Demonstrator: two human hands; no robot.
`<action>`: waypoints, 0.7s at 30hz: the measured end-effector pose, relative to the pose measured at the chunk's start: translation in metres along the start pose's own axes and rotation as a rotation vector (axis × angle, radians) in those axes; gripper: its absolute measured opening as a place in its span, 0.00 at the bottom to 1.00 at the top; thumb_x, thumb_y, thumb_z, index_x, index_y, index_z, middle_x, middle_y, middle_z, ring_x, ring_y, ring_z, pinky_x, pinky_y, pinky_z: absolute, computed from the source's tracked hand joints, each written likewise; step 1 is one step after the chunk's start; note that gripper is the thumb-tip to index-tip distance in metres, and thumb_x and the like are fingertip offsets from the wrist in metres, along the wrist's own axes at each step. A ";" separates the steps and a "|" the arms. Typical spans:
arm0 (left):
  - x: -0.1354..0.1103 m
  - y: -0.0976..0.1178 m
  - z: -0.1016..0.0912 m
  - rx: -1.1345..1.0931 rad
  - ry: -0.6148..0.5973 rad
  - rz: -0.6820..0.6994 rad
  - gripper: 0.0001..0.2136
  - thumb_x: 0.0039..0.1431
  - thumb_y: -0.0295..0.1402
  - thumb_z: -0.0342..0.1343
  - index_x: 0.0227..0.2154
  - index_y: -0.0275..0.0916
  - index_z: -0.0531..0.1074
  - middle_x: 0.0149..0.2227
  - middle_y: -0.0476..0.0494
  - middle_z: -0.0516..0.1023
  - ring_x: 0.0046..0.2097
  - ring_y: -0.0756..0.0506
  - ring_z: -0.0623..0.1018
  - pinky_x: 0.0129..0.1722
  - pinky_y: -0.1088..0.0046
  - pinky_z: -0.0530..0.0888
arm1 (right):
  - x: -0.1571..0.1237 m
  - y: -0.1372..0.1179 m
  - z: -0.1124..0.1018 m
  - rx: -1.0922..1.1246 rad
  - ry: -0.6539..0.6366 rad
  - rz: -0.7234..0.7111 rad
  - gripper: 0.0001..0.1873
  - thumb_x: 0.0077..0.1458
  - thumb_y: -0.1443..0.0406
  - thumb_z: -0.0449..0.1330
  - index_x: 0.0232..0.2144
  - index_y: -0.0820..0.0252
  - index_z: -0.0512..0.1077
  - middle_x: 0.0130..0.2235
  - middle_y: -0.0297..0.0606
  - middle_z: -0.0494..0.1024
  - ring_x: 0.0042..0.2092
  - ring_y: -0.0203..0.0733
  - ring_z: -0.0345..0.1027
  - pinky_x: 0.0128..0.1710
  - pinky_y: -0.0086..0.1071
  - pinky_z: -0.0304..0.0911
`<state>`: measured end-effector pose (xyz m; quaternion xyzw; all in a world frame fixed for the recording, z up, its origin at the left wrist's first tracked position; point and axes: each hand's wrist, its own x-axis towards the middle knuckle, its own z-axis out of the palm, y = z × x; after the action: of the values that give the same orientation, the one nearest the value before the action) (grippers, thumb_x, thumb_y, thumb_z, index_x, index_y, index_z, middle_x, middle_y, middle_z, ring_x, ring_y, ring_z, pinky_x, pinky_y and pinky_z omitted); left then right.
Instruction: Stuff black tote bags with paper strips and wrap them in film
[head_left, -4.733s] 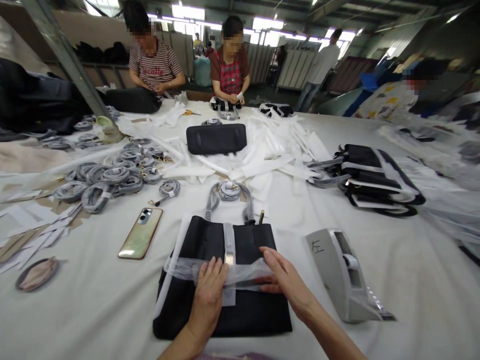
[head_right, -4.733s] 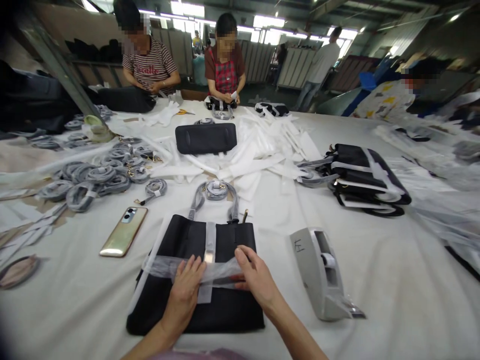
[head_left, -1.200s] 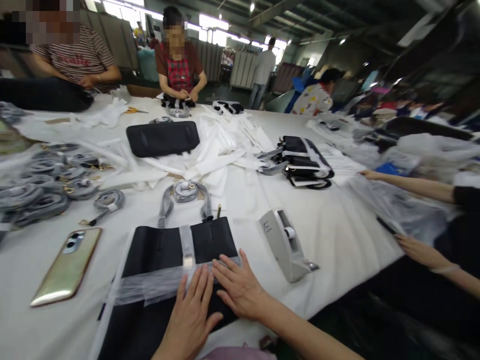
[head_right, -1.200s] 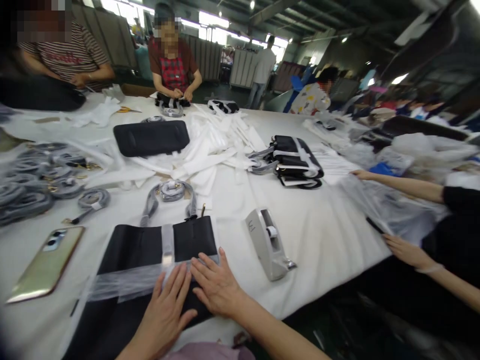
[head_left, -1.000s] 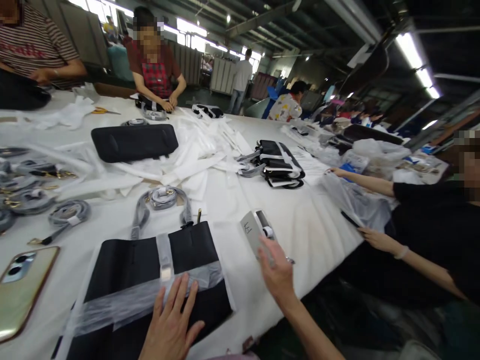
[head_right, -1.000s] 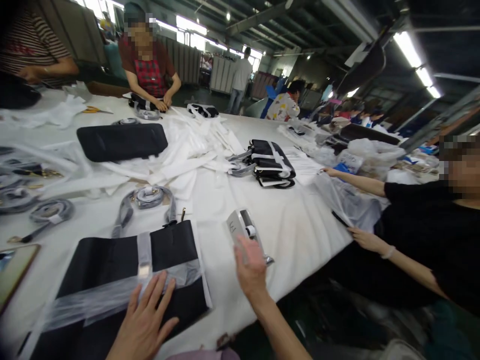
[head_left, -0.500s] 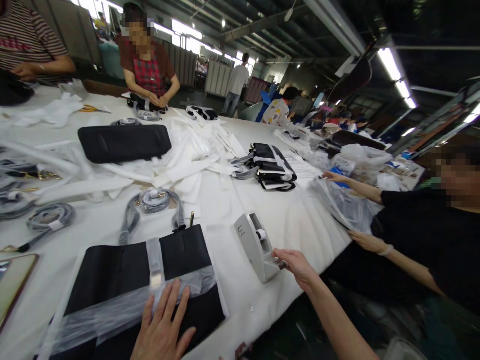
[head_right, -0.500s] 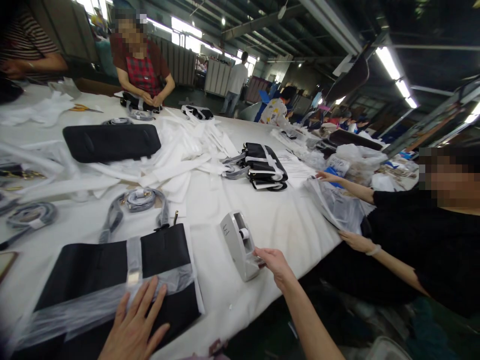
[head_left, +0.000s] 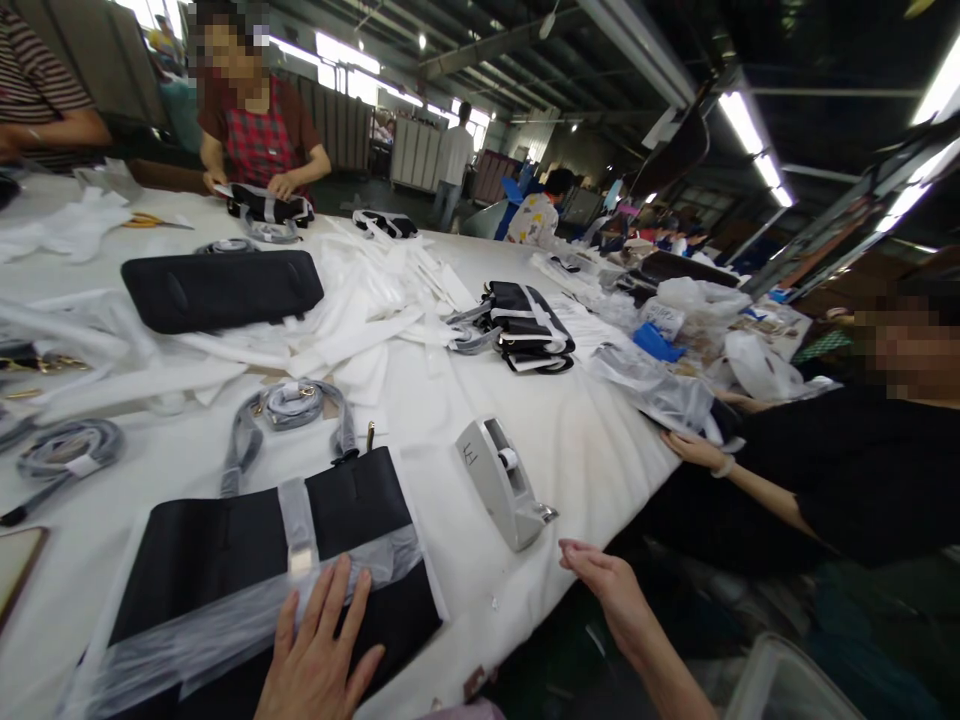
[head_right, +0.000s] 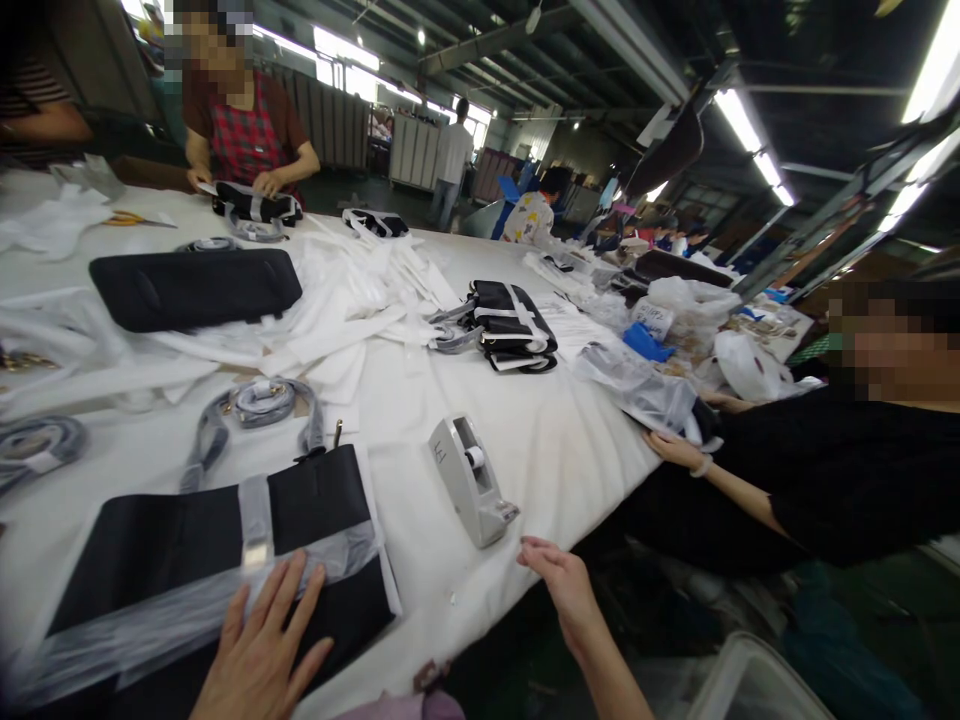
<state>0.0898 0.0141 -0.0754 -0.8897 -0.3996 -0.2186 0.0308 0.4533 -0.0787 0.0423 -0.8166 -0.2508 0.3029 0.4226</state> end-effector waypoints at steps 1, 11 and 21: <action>0.000 0.000 0.000 0.000 0.002 0.001 0.31 0.58 0.39 0.49 0.64 0.40 0.51 0.64 0.33 0.57 0.63 0.34 0.59 0.61 0.46 0.51 | 0.001 0.003 0.005 -0.005 -0.012 0.016 0.23 0.35 0.48 0.66 0.19 0.63 0.77 0.30 0.48 0.79 0.38 0.54 0.73 0.39 0.43 0.68; 0.015 0.002 -0.024 0.047 -0.111 -0.045 0.30 0.59 0.40 0.52 0.63 0.43 0.54 0.66 0.35 0.54 0.64 0.35 0.57 0.61 0.47 0.52 | 0.004 0.034 0.009 -0.356 -0.006 0.046 0.24 0.37 0.45 0.59 0.09 0.57 0.69 0.11 0.38 0.67 0.17 0.45 0.63 0.17 0.33 0.57; 0.024 0.006 -0.030 -0.066 -0.160 -0.140 0.33 0.57 0.39 0.57 0.63 0.55 0.49 0.67 0.35 0.50 0.63 0.33 0.58 0.57 0.42 0.56 | -0.055 -0.119 0.121 -0.455 -0.699 -0.674 0.17 0.60 0.56 0.52 0.26 0.58 0.73 0.27 0.34 0.77 0.30 0.38 0.69 0.30 0.26 0.61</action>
<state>0.0972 0.0193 -0.0375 -0.8748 -0.4545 -0.1616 -0.0455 0.3118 0.0114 0.1025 -0.6123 -0.6841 0.3423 0.2001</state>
